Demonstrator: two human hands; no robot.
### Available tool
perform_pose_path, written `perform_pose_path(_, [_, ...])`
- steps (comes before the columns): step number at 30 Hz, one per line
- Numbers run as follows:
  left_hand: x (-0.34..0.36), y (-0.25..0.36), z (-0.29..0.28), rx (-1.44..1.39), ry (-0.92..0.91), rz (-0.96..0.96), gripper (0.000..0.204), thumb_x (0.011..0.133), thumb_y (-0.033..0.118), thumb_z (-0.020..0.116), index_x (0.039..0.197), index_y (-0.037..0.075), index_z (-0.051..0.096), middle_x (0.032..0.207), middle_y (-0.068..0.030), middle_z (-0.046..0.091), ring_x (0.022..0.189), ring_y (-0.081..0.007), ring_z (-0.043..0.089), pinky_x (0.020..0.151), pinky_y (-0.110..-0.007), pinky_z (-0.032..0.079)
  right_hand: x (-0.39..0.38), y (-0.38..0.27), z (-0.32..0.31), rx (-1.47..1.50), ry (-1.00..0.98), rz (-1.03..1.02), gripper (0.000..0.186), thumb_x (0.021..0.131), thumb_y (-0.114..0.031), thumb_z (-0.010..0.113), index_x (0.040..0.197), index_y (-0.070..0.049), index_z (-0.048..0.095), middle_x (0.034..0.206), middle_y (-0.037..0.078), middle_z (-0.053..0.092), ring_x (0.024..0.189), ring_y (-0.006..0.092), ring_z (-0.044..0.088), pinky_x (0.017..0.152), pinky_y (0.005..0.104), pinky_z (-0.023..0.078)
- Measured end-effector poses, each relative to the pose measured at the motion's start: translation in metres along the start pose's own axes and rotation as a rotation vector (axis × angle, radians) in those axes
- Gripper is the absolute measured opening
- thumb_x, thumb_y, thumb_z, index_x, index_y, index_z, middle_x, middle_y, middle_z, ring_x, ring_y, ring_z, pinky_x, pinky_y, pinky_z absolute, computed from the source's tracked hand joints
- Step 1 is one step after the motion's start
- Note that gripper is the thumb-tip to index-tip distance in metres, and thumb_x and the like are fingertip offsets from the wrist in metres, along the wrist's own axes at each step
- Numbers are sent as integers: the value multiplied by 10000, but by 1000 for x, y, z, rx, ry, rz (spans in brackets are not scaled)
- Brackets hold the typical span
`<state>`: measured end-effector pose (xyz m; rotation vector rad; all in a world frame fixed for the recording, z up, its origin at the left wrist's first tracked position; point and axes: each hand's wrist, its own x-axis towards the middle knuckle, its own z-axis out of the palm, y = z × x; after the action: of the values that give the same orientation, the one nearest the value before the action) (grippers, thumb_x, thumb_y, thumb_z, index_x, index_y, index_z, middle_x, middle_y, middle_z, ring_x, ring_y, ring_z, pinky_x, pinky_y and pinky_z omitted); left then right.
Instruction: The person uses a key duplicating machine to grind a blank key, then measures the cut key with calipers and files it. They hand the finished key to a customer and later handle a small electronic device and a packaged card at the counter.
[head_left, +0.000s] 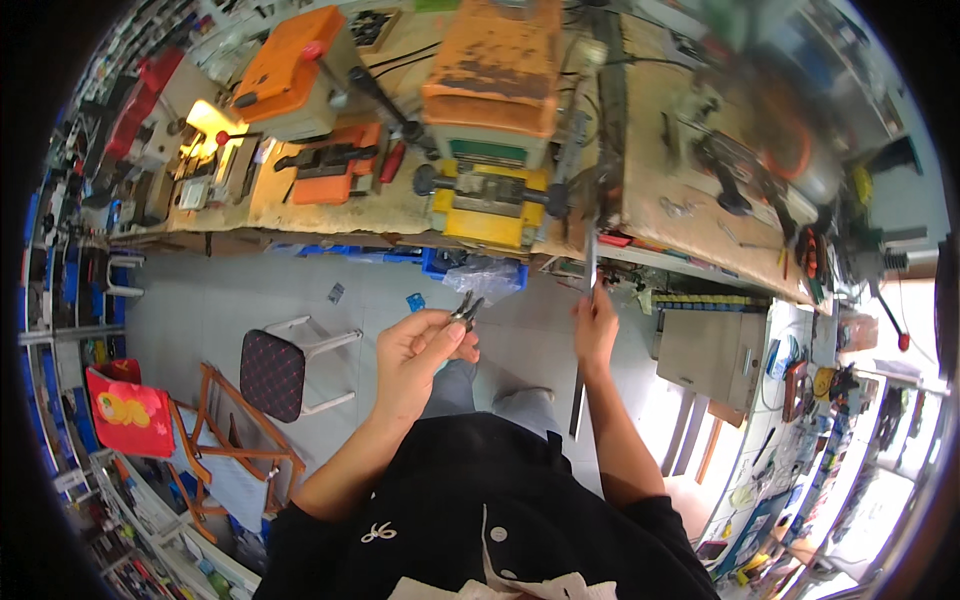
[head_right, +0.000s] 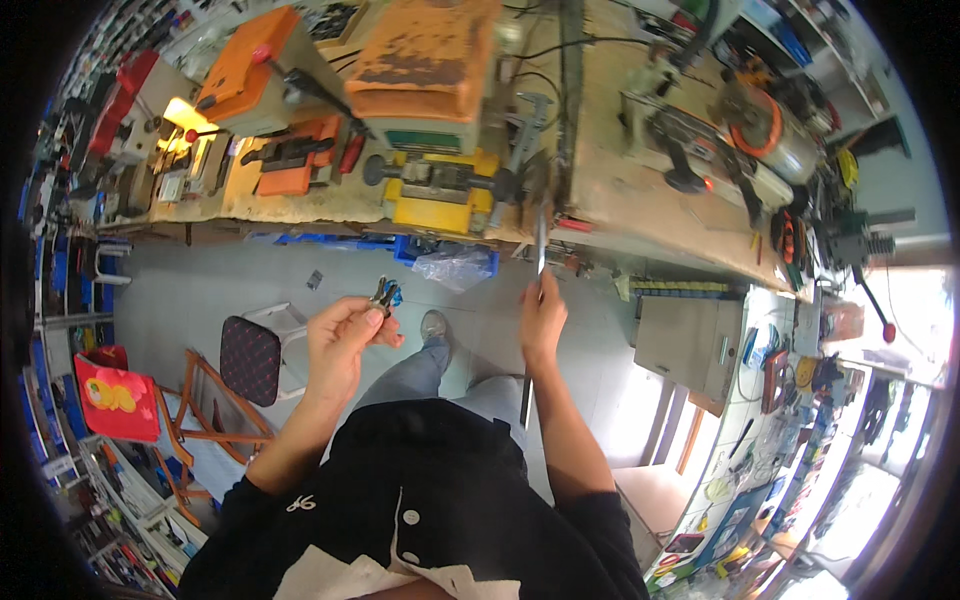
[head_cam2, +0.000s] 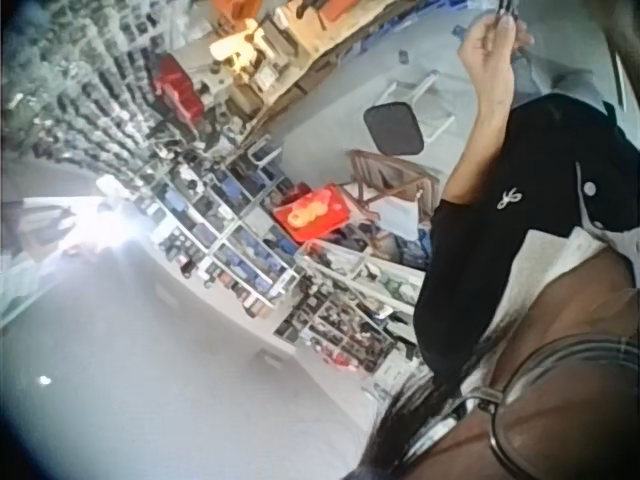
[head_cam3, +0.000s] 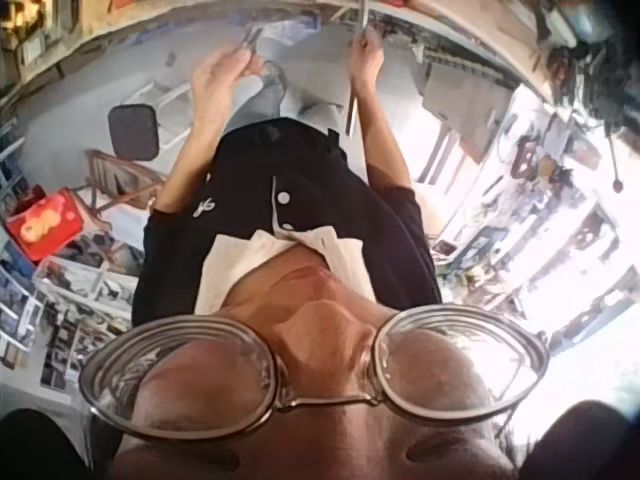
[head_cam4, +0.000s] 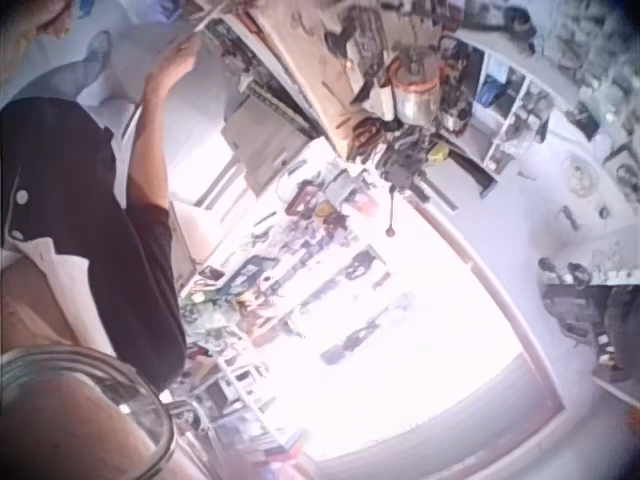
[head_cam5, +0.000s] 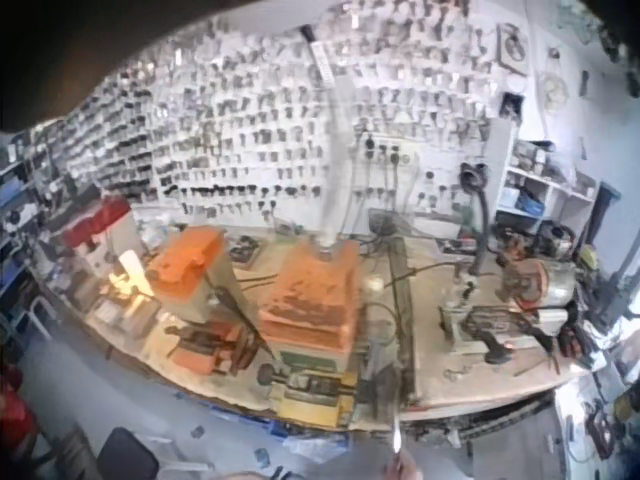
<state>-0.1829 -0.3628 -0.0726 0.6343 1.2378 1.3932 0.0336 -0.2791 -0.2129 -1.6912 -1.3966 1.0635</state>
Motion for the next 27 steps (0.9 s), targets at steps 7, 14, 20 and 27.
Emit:
perform_pose_path(7, [39,53,-44,-118,148,12,212,832,154,611,883,-51,607,763,-114,633,628,-169,615,601,-311,530,176,-7,78,768,99,140,287,929,-291,427,886,-29,538,715,47,568,614,134,543,557,271,436])
perform_pose_path(14, [13,71,-96,-332,554,119,211,836,185,610,887,-20,615,757,-96,627,621,-165,610,616,-293,522,254,-30,97,526,-362,340,284,918,-336,429,981,-86,548,864,23,588,791,138,561,736,326,435])
perform_pose_path(20, [-101,65,-168,-378,1029,328,190,839,181,603,868,-7,601,777,-90,624,634,-147,605,627,-290,519,238,-42,119,288,-386,161,289,916,-346,429,996,-94,546,886,12,586,813,135,556,758,338,423])
perform_pose_path(27, [-320,18,-228,-492,1590,516,193,844,148,593,917,-31,584,798,-93,604,675,-140,599,652,-294,533,6,-14,273,-133,-1091,196,297,913,-359,430,1014,-105,544,912,-1,582,838,133,551,783,351,410])
